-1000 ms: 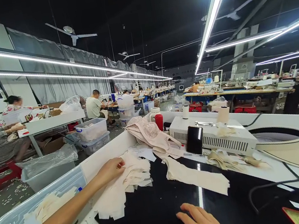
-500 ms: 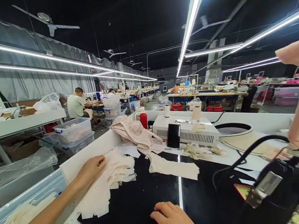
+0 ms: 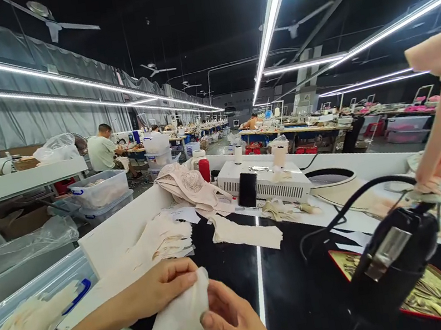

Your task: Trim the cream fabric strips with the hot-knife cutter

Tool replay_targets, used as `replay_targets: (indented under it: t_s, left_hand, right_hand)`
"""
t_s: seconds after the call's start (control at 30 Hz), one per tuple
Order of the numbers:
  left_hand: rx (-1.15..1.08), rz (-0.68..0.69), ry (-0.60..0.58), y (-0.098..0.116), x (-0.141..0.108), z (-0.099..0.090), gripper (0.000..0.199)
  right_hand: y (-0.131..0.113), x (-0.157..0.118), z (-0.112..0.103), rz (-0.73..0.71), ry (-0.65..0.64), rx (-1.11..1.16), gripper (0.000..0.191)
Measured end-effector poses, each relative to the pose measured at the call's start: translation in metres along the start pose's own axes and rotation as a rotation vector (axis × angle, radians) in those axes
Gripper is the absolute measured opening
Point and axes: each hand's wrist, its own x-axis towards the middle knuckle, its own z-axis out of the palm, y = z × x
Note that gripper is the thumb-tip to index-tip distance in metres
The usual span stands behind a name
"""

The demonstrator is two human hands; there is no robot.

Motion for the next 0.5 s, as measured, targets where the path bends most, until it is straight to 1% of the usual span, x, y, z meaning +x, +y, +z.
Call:
replay_targets:
  t_s: [0.07, 0.1, 0.17, 0.23, 0.3, 0.4, 0.5]
  left_hand:
    - [-0.019, -0.005, -0.01, -0.002, 0.006, 0.009, 0.035]
    - [-0.024, -0.01, -0.008, -0.004, 0.009, 0.011, 0.033]
    - [-0.038, -0.024, -0.014, -0.008, 0.015, 0.015, 0.031]
    - [-0.055, -0.046, -0.024, -0.012, 0.019, 0.019, 0.03]
    - [-0.038, -0.053, -0.005, -0.014, 0.022, 0.023, 0.027]
    - [0.037, -0.015, 0.05, -0.018, 0.028, 0.029, 0.022]
    - [0.084, 0.025, 0.055, -0.023, 0.036, 0.038, 0.023]
  right_hand:
    - [0.001, -0.004, 0.001, 0.093, -0.128, 0.054, 0.066]
    - [0.003, -0.007, -0.001, 0.13, -0.153, 0.042, 0.061]
    - [0.008, -0.012, -0.005, 0.173, -0.146, -0.01, 0.06]
    - [0.014, -0.018, -0.01, 0.211, -0.112, -0.064, 0.063]
    - [0.017, -0.024, -0.014, 0.264, -0.083, -0.111, 0.067]
    - [0.016, -0.031, -0.015, 0.319, -0.07, -0.127, 0.068]
    - [0.01, -0.037, -0.016, 0.348, -0.068, -0.123, 0.063]
